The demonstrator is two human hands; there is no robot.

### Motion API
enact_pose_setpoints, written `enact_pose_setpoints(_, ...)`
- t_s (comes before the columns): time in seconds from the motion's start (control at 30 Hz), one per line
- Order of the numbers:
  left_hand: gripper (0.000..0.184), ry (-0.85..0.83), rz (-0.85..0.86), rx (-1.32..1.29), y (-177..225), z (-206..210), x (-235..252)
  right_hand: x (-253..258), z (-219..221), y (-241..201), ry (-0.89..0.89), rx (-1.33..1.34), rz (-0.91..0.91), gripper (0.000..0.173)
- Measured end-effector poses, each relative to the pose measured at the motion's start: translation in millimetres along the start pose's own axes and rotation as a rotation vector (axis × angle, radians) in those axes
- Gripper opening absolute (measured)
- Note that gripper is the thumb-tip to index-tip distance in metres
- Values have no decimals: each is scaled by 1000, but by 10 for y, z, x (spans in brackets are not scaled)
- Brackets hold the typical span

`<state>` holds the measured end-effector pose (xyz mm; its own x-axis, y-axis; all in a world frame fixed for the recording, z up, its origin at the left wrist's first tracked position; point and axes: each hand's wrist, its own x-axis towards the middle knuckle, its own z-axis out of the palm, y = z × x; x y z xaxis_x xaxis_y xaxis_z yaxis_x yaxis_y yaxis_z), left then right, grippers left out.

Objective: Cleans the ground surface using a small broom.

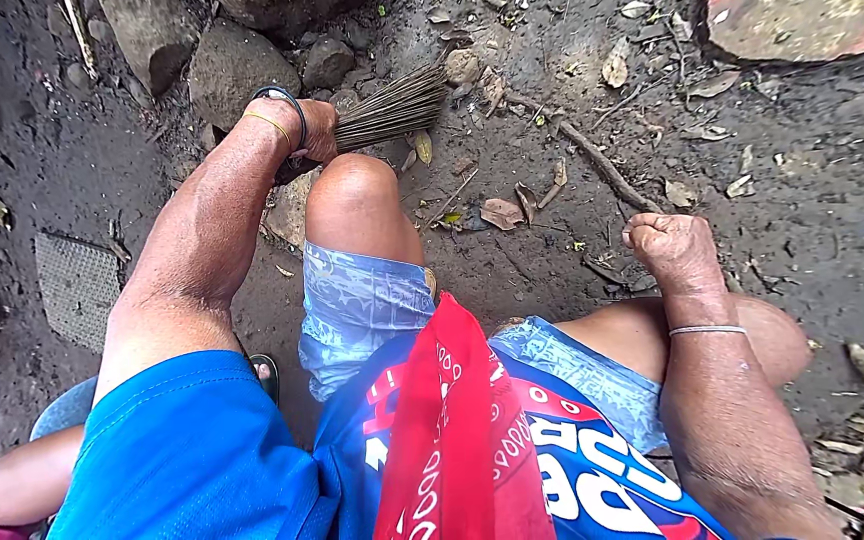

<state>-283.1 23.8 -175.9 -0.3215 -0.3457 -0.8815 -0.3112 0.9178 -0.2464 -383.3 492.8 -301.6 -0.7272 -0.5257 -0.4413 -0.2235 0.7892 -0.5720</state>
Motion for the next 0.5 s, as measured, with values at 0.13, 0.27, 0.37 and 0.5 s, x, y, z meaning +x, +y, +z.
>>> enact_pose_setpoints(0.13,54,5,-11,4,16,-8,-27,4,-11,-7,-6,11,4,34)
enact_pose_setpoints(0.27,52,7,-15,10,37,-15,-58,-14,-3,-3,3,15,12,35)
enact_pose_setpoints(0.37,51,6,-8,16,39,-26,-57,-2,-10,-9,-9,14,11,36)
enact_pose_setpoints(0.5,50,9,2,34,23,-24,-19,17,-11,-8,-11,-1,-4,36)
